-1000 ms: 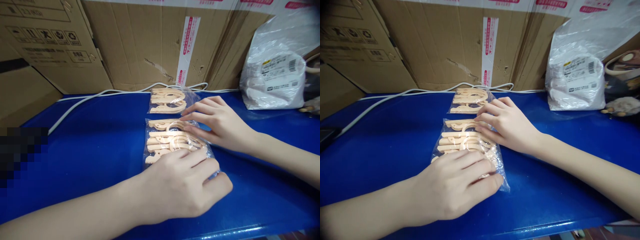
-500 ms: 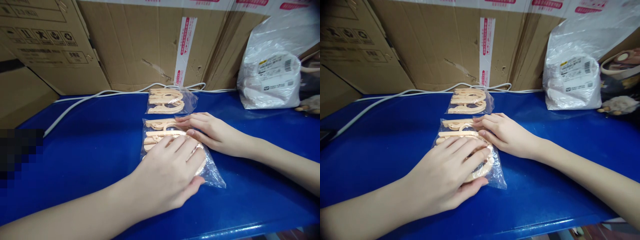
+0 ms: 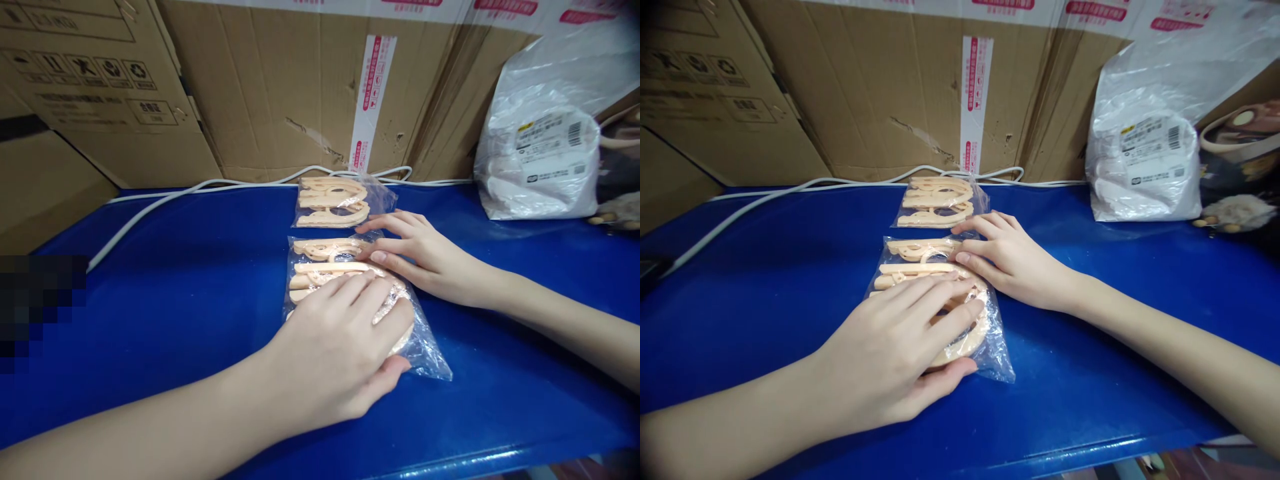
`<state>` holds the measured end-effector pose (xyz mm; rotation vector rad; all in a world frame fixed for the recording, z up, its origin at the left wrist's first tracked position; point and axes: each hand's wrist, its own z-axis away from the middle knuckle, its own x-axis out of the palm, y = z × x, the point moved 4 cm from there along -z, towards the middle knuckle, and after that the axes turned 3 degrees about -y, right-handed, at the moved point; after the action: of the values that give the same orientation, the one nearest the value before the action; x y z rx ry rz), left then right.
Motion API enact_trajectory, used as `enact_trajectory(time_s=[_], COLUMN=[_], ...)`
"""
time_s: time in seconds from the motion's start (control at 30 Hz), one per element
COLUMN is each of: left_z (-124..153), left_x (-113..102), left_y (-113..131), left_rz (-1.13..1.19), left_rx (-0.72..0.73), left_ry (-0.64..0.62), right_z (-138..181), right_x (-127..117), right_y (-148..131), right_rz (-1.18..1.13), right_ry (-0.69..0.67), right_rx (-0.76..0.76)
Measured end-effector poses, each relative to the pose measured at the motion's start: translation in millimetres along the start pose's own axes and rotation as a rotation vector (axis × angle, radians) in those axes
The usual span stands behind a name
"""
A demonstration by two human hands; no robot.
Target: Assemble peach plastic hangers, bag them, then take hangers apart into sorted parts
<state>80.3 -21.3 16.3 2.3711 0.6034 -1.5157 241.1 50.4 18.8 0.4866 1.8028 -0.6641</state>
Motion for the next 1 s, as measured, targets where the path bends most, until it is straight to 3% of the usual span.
enact_trajectory(time_s=[0.27, 0.4, 0.57, 0.7, 0.87, 1.0], left_z=[1, 1, 1, 2, 2, 2], left_x=[2, 2, 3, 3, 2, 1], left_y=[1, 1, 3, 7, 9, 9], left_rz=[-0.005, -0.025, -0.026, -0.051, -0.128, -0.147], left_rx=[0.001, 0.022, 0.042, 0.087, 0.15, 0.216], left_ry=[-0.001, 0.027, 0.017, 0.032, 0.129, 0.181], right_z=[-14, -26, -31, -25, -4, 10], right_x=[1, 1, 0, -4, -4, 3], right_y=[-2, 1, 8, 15, 10, -4], right_rz=[0.03, -0.017, 0.023, -0.392, -1.004, -1.288], right_ry=[-0.021, -0.017, -0.171, -0.228, -0.019, 0.002], right_rx=[0.032, 0.154, 0.277, 0.479, 0.772, 0.862])
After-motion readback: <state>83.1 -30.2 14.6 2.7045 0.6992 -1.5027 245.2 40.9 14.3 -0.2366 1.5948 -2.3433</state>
